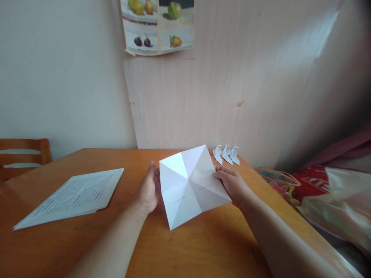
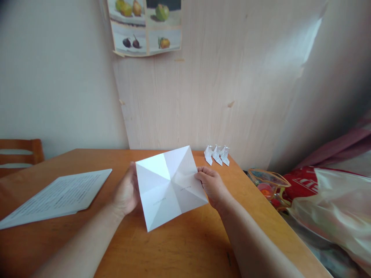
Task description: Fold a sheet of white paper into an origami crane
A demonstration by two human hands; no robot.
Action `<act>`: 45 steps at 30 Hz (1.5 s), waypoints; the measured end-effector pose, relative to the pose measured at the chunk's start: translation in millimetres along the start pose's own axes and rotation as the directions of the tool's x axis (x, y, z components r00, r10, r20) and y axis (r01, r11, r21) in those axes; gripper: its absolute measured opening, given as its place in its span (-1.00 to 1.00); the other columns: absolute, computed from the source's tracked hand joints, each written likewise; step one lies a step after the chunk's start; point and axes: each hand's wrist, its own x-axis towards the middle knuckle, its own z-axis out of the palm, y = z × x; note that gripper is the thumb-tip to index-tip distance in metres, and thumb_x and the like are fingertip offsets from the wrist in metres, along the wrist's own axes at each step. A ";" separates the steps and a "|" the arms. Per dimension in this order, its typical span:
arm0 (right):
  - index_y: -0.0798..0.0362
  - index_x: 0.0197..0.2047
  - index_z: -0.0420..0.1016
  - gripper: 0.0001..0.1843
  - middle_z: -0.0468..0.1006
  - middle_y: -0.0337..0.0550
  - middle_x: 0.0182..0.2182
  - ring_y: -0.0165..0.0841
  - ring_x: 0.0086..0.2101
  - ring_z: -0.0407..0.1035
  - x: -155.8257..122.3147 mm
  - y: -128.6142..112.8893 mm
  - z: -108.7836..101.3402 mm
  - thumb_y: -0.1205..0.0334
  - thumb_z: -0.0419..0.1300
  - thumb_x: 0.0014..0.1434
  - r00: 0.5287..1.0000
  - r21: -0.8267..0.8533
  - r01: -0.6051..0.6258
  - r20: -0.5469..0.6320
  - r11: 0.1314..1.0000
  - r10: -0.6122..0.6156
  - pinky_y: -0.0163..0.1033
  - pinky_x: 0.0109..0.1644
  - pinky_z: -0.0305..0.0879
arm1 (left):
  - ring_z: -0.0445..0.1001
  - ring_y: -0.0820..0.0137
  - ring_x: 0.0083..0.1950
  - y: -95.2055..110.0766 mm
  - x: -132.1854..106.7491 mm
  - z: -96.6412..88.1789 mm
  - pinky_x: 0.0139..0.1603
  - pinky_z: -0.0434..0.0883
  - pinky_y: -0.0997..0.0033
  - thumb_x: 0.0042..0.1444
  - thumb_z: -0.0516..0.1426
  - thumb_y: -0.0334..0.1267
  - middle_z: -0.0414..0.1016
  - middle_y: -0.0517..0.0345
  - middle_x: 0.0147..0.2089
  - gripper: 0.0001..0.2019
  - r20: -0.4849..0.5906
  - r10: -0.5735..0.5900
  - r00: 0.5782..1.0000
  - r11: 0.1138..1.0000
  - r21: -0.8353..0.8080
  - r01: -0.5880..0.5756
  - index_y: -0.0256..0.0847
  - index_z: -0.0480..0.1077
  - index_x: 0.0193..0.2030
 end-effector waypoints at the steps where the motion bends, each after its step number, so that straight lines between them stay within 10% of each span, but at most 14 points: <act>1: -0.01 -0.32 0.48 -0.81 0.54 -0.24 -0.54 -0.31 -0.55 0.38 -0.1 0.4 0.2 0.17 0.25 -0.07 1.000 -0.020 0.005 -0.001 1.000 -0.005 -0.26 -0.48 0.23 | 0.60 0.16 -0.18 -1.0 1.4 -1.2 -0.16 0.48 0.20 0.13 0.20 0.20 0.64 -0.05 -0.17 -0.48 -0.001 -0.002 1.000 1.000 -0.012 0.002 -0.24 0.53 -0.05; 6: 0.00 -0.33 0.49 -0.82 0.56 -0.20 -0.52 -0.31 -0.54 0.38 -0.8 2.9 1.6 0.16 0.25 -0.07 1.000 -0.054 0.017 0.005 0.998 -0.017 -0.25 -0.48 0.25 | 0.55 0.33 -0.26 -10.0 6.6 -9.9 -0.15 0.46 0.32 0.16 0.24 0.01 0.60 0.06 -0.28 -0.69 0.018 -0.068 0.998 0.997 0.048 0.067 -0.24 0.52 -0.27; 20: 0.02 -0.27 0.49 -0.77 0.56 -0.21 -0.52 -0.33 -0.56 0.40 -5.0 5.7 14.1 0.21 0.24 -0.07 0.997 0.044 -0.070 0.020 0.997 0.069 -0.28 -0.51 0.26 | 0.55 0.25 -0.18 -20.1 -11.7 7.4 -0.06 0.42 0.26 0.11 0.25 -0.23 0.62 -0.05 -0.10 -0.76 0.332 -0.306 0.892 0.944 0.229 0.238 -0.21 0.55 -0.07; 32: -0.03 -0.20 0.30 -0.69 0.48 -0.36 -0.56 -0.39 -0.57 0.35 -0.5 25.8 17.6 0.23 0.27 -0.03 1.000 0.021 0.001 -0.031 1.000 0.000 -0.30 -0.47 0.21 | 0.50 0.24 -0.02 -21.8 -14.8 9.8 0.03 0.37 0.26 0.20 0.26 -0.11 0.57 -0.02 0.01 -0.71 0.341 -0.219 0.914 0.954 0.273 0.127 -0.18 0.46 0.00; 45: 0.05 0.09 0.38 -0.50 0.62 -0.02 -0.19 -0.26 -0.28 0.49 -3.6 18.4 17.4 0.08 0.33 0.12 0.999 0.063 -0.029 0.047 0.998 0.026 -0.18 -0.22 0.35 | 0.47 0.28 -0.16 -24.2 -14.0 6.6 -0.05 0.35 0.31 0.19 0.25 -0.04 0.57 0.03 -0.17 -0.69 0.257 -0.227 0.939 0.916 0.383 0.116 -0.25 0.43 -0.12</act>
